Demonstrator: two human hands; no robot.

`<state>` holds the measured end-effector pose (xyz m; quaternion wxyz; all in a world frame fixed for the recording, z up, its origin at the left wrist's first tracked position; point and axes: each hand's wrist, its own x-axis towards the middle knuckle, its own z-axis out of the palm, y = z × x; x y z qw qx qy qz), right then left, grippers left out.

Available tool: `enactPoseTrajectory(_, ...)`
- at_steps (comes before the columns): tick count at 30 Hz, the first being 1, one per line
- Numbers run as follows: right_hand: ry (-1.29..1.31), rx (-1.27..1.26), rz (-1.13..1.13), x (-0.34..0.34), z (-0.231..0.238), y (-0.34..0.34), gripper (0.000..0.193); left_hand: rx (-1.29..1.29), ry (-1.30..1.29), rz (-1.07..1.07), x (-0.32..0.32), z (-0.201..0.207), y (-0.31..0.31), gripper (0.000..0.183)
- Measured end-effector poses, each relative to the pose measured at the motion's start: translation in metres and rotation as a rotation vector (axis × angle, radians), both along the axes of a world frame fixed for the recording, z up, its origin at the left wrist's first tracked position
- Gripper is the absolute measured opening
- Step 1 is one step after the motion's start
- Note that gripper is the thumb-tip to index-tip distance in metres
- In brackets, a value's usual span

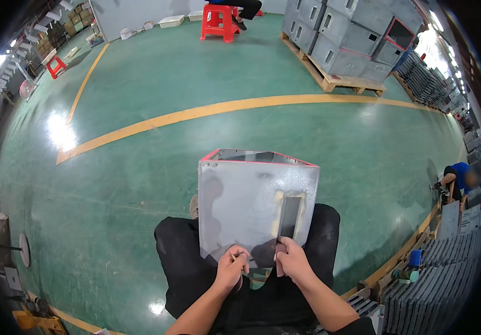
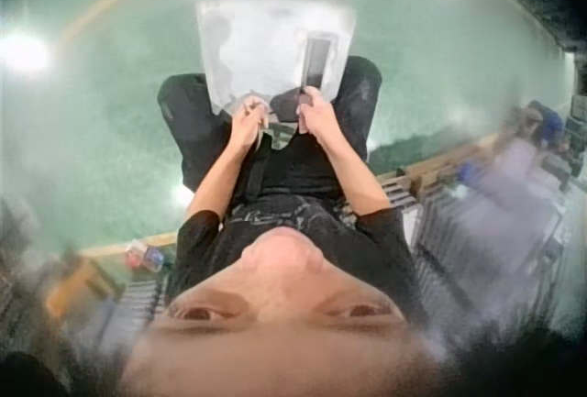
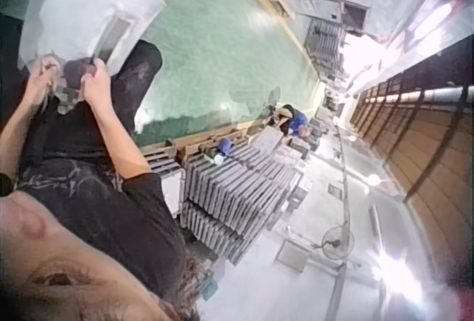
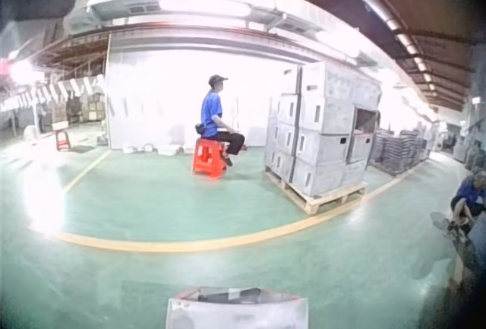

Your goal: Sanding and refining a metal enclosure part using sandpaper and a scraper tool.

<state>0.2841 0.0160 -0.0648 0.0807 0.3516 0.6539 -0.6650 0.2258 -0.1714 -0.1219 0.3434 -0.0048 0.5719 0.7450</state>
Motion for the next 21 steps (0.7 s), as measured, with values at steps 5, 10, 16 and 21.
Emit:
enactPoseTrajectory(5,-0.036,0.028,0.006,0.000,0.025,-0.007,0.049,0.042,-0.029,-0.031,-0.005,-0.001,0.004,0.011)
enactPoseTrajectory(10,-0.017,-0.002,-0.002,0.001,0.017,-0.005,0.049,0.000,0.034,-0.007,-0.001,-0.001,0.002,0.011)
enactPoseTrajectory(16,-0.050,0.097,0.057,0.016,0.018,-0.014,0.043,0.039,-0.027,-0.021,0.008,-0.003,-0.003,0.010)
enactPoseTrajectory(21,0.144,0.252,0.136,0.002,-0.001,-0.007,0.016,0.034,-0.033,0.032,0.000,0.002,-0.002,0.008)
